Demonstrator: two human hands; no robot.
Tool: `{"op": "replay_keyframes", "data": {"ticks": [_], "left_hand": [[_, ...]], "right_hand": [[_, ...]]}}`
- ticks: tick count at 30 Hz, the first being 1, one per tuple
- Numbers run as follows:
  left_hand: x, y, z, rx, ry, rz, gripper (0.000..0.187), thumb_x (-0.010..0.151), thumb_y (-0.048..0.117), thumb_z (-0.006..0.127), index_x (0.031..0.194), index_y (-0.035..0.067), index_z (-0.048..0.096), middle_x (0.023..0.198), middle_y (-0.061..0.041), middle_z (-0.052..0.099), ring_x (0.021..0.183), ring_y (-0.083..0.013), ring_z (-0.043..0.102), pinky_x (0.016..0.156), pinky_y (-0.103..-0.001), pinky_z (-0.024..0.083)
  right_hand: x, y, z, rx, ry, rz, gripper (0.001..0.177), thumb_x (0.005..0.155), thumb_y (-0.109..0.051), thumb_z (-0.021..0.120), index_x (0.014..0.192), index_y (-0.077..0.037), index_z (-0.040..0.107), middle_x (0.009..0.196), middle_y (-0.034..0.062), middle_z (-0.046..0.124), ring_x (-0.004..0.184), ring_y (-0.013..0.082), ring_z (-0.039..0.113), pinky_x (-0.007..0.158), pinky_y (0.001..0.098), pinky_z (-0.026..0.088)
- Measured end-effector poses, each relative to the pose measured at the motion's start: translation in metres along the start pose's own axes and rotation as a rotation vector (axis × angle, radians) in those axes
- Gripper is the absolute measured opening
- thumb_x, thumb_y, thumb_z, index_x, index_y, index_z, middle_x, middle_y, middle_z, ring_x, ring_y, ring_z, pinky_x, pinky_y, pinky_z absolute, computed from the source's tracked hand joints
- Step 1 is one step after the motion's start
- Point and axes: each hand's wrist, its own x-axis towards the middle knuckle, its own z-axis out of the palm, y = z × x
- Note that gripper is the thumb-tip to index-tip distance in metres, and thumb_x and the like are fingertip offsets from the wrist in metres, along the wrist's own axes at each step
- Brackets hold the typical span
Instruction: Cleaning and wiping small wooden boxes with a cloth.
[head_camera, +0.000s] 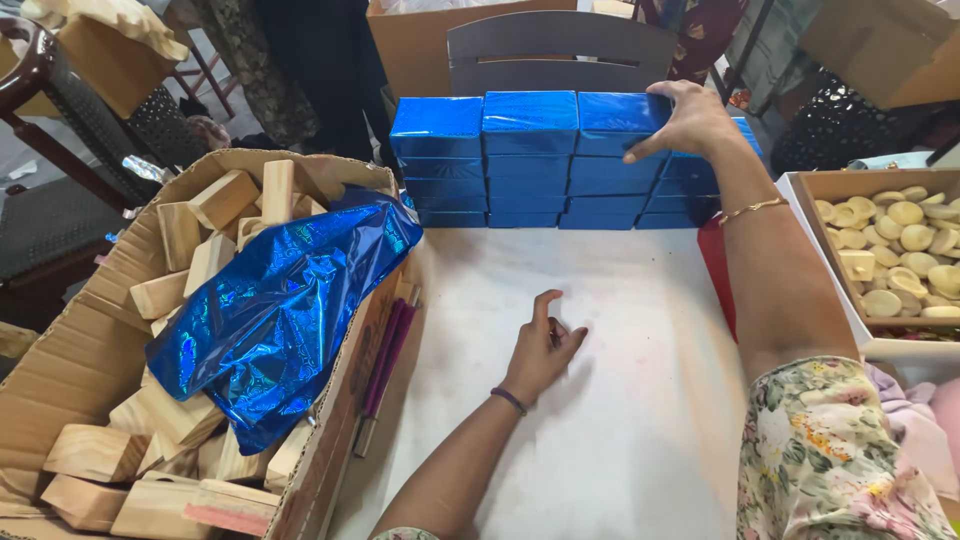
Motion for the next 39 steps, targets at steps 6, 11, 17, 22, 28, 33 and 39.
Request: {"op": "replay_keyframes", "data": {"ticks": [6, 11, 17, 22, 28, 33, 39], "left_hand": [[0.001, 0.003, 0.001, 0.042, 0.001, -0.029, 0.076, 0.091, 0.024, 0.075, 0.149, 0.008, 0.028, 0.065, -0.005, 0.063, 0.054, -0.0168, 0.060, 0.055, -0.031, 0.050], [0.002, 0.003, 0.001, 0.076, -0.011, -0.033, 0.073, 0.092, 0.023, 0.073, 0.149, 0.008, 0.029, 0.064, -0.006, 0.063, 0.055, -0.0182, 0.060, 0.055, -0.033, 0.049], [0.002, -0.001, 0.002, 0.055, -0.011, -0.028, 0.070, 0.092, 0.021, 0.073, 0.147, 0.009, 0.032, 0.064, -0.006, 0.062, 0.056, -0.0187, 0.060, 0.057, -0.033, 0.050], [0.005, -0.004, 0.001, 0.020, 0.017, 0.013, 0.063, 0.093, 0.020, 0.071, 0.144, 0.010, 0.036, 0.064, -0.006, 0.064, 0.056, -0.0175, 0.061, 0.057, -0.032, 0.050], [-0.001, -0.012, 0.003, -0.059, 0.033, -0.031, 0.043, 0.098, 0.021, 0.067, 0.136, 0.011, 0.049, 0.062, -0.005, 0.064, 0.054, -0.0185, 0.063, 0.053, -0.033, 0.049], [-0.009, -0.031, -0.002, 0.682, 0.176, 0.336, 0.045, 0.092, 0.038, 0.066, 0.131, 0.016, 0.059, 0.124, -0.011, 0.072, 0.114, -0.0310, 0.066, 0.100, -0.051, 0.046], [-0.077, 0.002, -0.027, 0.993, -0.088, -0.003, 0.070, 0.099, 0.059, 0.043, 0.156, 0.019, 0.040, 0.165, -0.013, 0.030, 0.152, -0.0312, 0.025, 0.121, -0.059, 0.016]], "right_hand": [[0.002, 0.001, -0.001, -0.006, -0.045, -0.009, 0.121, 0.039, -0.043, 0.100, 0.148, -0.012, 0.057, 0.144, 0.0215, 0.059, 0.134, 0.0391, 0.055, 0.113, 0.0445, 0.043], [0.001, 0.004, 0.003, 0.043, -0.050, 0.006, 0.126, 0.038, -0.044, 0.098, 0.152, -0.014, 0.053, 0.149, 0.0193, 0.056, 0.139, 0.0372, 0.051, 0.115, 0.0438, 0.041], [-0.077, -0.020, 0.050, 0.004, 0.361, -0.236, 0.129, 0.068, -0.062, 0.088, 0.164, -0.006, 0.022, 0.171, 0.0185, 0.022, 0.156, 0.0365, 0.026, 0.120, 0.0627, 0.019], [-0.221, -0.024, 0.148, 0.033, 0.152, -0.269, 0.106, 0.082, -0.058, 0.065, 0.162, -0.008, 0.018, 0.170, 0.0170, 0.014, 0.154, 0.0380, 0.021, 0.113, 0.0666, 0.018], [-0.342, -0.025, 0.120, -0.207, -0.312, -0.298, 0.074, 0.100, -0.060, 0.040, 0.160, -0.019, 0.024, 0.167, 0.0125, 0.020, 0.152, 0.0343, 0.021, 0.119, 0.0579, 0.017], [-0.413, -0.033, 0.092, -0.226, -0.327, -0.343, 0.073, 0.099, -0.060, 0.042, 0.159, -0.022, 0.026, 0.167, 0.0118, 0.020, 0.152, 0.0347, 0.021, 0.118, 0.0575, 0.016], [-0.488, -0.013, 0.087, -0.188, -0.229, -0.444, 0.068, 0.100, -0.059, 0.039, 0.159, -0.027, 0.029, 0.168, 0.0086, 0.021, 0.152, 0.0324, 0.020, 0.119, 0.0547, 0.013]]}}
